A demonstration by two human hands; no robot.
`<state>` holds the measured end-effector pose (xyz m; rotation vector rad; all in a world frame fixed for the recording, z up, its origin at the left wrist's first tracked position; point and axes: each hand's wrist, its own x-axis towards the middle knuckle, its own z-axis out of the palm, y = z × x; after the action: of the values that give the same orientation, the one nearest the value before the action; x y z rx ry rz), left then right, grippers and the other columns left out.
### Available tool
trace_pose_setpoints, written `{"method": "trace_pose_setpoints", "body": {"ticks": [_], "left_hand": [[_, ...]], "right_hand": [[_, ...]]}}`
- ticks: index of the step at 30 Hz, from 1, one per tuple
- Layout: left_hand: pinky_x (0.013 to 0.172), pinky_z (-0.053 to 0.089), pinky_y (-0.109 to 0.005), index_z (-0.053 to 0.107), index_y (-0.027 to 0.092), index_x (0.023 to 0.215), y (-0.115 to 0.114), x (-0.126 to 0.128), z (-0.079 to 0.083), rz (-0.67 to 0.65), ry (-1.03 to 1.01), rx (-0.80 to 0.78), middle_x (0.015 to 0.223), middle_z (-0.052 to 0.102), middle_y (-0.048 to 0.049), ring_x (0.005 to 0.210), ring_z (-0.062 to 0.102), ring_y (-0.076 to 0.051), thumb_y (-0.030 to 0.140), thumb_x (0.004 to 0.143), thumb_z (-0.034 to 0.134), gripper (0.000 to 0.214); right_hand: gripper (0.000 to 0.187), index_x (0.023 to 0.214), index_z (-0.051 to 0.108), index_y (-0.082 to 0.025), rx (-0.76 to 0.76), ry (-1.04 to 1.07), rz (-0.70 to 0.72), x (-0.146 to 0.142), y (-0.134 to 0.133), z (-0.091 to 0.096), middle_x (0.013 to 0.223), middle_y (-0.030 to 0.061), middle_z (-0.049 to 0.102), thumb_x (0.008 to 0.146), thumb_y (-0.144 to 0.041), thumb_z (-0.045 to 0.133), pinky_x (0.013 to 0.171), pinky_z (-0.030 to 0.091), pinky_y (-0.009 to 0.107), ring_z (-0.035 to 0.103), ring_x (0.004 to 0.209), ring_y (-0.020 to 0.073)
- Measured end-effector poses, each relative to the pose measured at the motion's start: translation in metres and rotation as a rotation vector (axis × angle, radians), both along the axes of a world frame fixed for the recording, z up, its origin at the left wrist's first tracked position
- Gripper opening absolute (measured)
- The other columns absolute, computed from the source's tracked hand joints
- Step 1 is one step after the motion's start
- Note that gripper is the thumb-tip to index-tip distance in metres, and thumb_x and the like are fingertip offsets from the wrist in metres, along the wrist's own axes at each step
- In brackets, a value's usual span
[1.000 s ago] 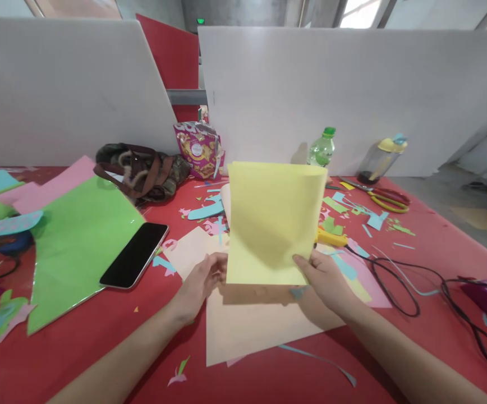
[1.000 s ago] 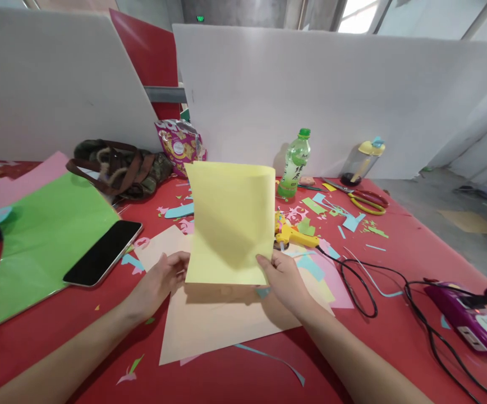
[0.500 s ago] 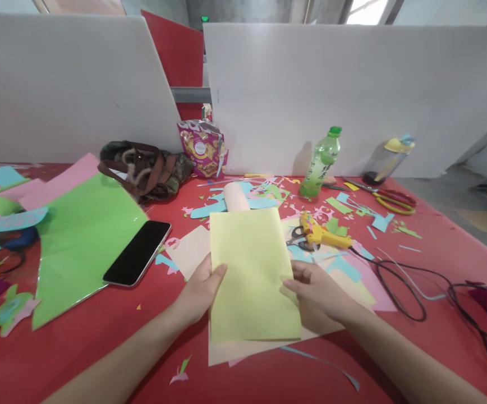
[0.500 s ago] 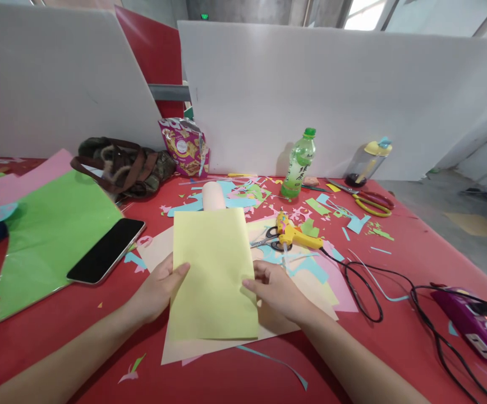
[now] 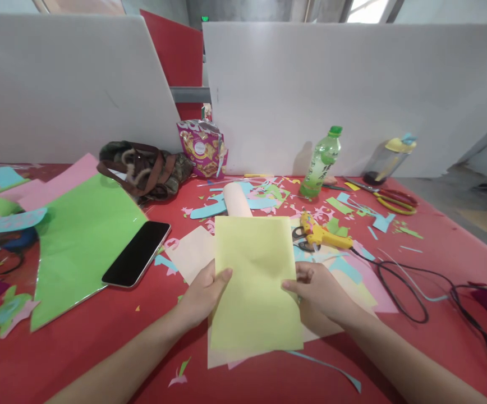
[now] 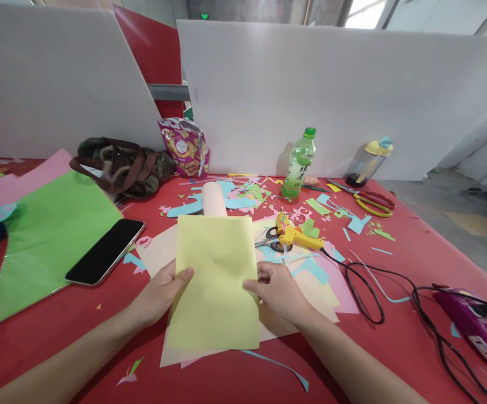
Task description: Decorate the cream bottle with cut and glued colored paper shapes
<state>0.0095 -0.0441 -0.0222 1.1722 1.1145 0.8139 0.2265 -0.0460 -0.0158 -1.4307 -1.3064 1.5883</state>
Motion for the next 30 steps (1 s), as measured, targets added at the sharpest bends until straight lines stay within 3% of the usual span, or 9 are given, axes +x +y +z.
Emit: {"method": "trace_pose_setpoints", "body": {"ticks": [5, 14, 21, 30], "left_hand": [[0.075, 0.047, -0.040, 0.046, 0.012, 0.114, 0.000, 0.001, 0.000, 0.008, -0.002, -0.026, 0.104, 0.061, -0.0135, 0.093, 0.058, -0.028, 0.045, 0.075, 0.049, 0.052], [0.072, 0.048, -0.037, 0.050, 0.013, 0.111, 0.000, 0.003, 0.002, 0.005, -0.050, -0.062, 0.104, 0.062, -0.0122, 0.086, 0.061, -0.026, 0.043, 0.076, 0.049, 0.047], [0.075, 0.048, -0.037, 0.049, 0.011, 0.111, -0.001, 0.000, -0.003, -0.099, -0.028, -0.085, 0.104, 0.062, -0.0128, 0.088, 0.061, -0.026, 0.043, 0.076, 0.049, 0.048], [0.079, 0.046, -0.037, 0.049, 0.011, 0.113, -0.001, -0.002, -0.009, -0.132, -0.023, -0.113, 0.104, 0.062, -0.0135, 0.090, 0.060, -0.026, 0.042, 0.075, 0.051, 0.049]], "right_hand": [[0.025, 0.068, 0.064, -0.016, 0.048, -0.042, -0.052, 0.000, 0.000, 0.000, 0.061, 0.0034, 0.066, 0.059, -0.039, 0.064, 0.050, 0.046, 0.027, 0.061, 0.059, 0.0198], [0.033, 0.057, 0.061, -0.016, -0.023, 0.033, -0.036, -0.001, -0.002, 0.000, 0.056, 0.0025, 0.064, 0.065, -0.047, 0.057, 0.054, 0.046, 0.029, 0.060, 0.057, 0.0193], [0.029, 0.080, 0.061, -0.016, -0.039, 0.157, -0.063, 0.000, 0.001, 0.000, 0.073, 0.0040, 0.067, 0.060, -0.035, 0.066, 0.063, 0.048, 0.031, 0.062, 0.067, 0.0198], [0.031, 0.056, 0.054, -0.016, 0.052, 0.055, -0.174, 0.005, 0.003, -0.008, 0.050, -0.0011, 0.056, 0.064, -0.046, 0.059, 0.049, 0.041, 0.025, 0.049, 0.045, 0.0116]]}}
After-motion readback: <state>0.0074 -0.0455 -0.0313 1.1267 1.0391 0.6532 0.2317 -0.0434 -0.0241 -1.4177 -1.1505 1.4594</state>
